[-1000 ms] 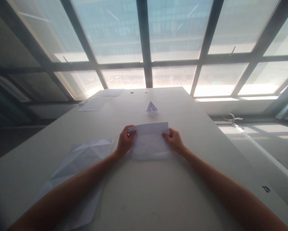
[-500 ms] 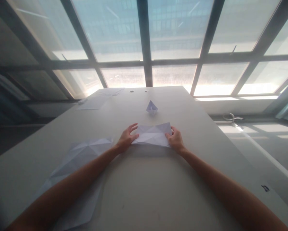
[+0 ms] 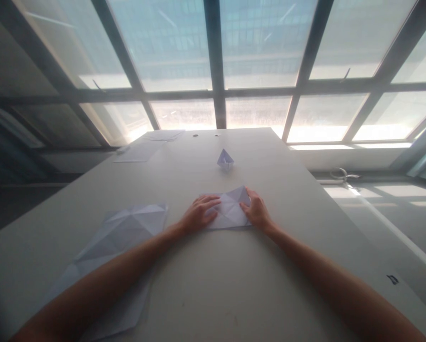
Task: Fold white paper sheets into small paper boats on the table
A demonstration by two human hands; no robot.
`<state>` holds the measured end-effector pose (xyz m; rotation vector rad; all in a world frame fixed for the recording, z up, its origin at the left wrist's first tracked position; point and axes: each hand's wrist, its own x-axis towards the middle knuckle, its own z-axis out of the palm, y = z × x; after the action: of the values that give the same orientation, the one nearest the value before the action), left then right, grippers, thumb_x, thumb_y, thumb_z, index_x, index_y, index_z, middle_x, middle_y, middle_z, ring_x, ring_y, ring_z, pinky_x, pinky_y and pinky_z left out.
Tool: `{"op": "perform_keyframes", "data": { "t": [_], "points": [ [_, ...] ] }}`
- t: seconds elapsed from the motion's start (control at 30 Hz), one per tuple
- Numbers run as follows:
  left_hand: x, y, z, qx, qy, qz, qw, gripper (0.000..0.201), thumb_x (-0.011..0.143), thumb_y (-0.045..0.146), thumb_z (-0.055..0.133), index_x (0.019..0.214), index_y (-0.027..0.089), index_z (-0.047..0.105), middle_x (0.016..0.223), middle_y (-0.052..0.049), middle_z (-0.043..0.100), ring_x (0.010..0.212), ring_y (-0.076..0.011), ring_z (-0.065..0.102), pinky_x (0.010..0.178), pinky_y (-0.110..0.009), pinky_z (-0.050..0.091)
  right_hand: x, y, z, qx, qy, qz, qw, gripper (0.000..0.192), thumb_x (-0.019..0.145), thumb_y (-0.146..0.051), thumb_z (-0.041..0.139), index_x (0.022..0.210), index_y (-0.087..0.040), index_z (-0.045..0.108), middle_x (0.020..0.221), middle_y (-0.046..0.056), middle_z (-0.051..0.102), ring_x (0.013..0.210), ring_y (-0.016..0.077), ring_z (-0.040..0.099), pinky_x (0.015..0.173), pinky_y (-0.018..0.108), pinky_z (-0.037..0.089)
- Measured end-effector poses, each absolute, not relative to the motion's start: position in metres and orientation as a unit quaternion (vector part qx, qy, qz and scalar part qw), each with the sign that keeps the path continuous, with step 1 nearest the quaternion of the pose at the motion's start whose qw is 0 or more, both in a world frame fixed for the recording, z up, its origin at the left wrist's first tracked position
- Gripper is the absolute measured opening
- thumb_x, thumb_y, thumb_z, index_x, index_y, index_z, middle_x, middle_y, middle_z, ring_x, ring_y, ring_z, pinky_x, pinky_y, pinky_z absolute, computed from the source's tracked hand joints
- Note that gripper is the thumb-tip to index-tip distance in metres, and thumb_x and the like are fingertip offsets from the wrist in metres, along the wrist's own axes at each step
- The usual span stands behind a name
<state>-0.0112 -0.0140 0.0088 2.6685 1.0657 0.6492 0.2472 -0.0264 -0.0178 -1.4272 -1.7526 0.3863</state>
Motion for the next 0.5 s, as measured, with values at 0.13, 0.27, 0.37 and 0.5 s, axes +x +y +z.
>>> {"op": "perform_keyframes", "data": {
  "t": [0.13, 0.27, 0.37, 0.5],
  "points": [
    [-0.012, -0.013, 0.006, 0.931, 0.33, 0.114, 0.106, 0.06, 0.096, 0.049, 0.044, 0.151, 0.026, 0.033, 0.158, -0.007, 0.029, 0.146, -0.027, 0.023, 0.119, -0.048, 0.013, 0.239, -0.041, -0.005, -0.607, -0.72, 0.07, 0.329, 0.075, 0.086, -0.031, 0.055, 0.153, -0.013, 0.025, 0.145, 0.019, 0.043, 0.129, 0.033, 0.045, 0.108, 0.046, 0.037],
    [-0.012, -0.016, 0.006, 0.941, 0.317, 0.078, 0.094, 0.064, 0.097, 0.057, 0.034, 0.154, 0.03, 0.023, 0.161, -0.005, 0.019, 0.148, -0.028, 0.016, 0.118, -0.05, 0.007, 0.228, -0.052, 0.006, -0.563, -0.784, -0.014, 0.26, 0.072, 0.092, -0.029, 0.046, 0.156, -0.015, 0.016, 0.157, 0.016, 0.026, 0.144, 0.0335, 0.02, 0.116, 0.052, 0.021],
    [-0.011, -0.02, 0.007, 0.944, 0.311, 0.074, 0.084, 0.067, 0.098, 0.058, 0.031, 0.156, 0.027, 0.016, 0.16, -0.007, 0.019, 0.149, -0.0264, 0.013, 0.118, -0.048, 0.004, 0.22, -0.055, 0.006, -0.464, -0.863, 0.031, 0.197, 0.064, 0.095, -0.03, 0.04, 0.155, -0.014, 0.022, 0.158, 0.012, 0.027, 0.146, 0.0262, 0.019, 0.118, 0.045, 0.02],
    [-0.01, -0.022, 0.006, 0.945, 0.308, 0.07, 0.079, 0.072, 0.098, 0.059, 0.029, 0.157, 0.023, 0.008, 0.161, -0.008, 0.017, 0.149, -0.0239, 0.012, 0.119, -0.044, 0.003, 0.217, -0.052, -0.001, -0.452, -0.879, 0.082, 0.126, 0.067, 0.097, -0.04, 0.035, 0.154, -0.009, 0.02, 0.159, 0.013, 0.023, 0.147, 0.024, 0.018, 0.119, 0.044, 0.015]
  ]
}}
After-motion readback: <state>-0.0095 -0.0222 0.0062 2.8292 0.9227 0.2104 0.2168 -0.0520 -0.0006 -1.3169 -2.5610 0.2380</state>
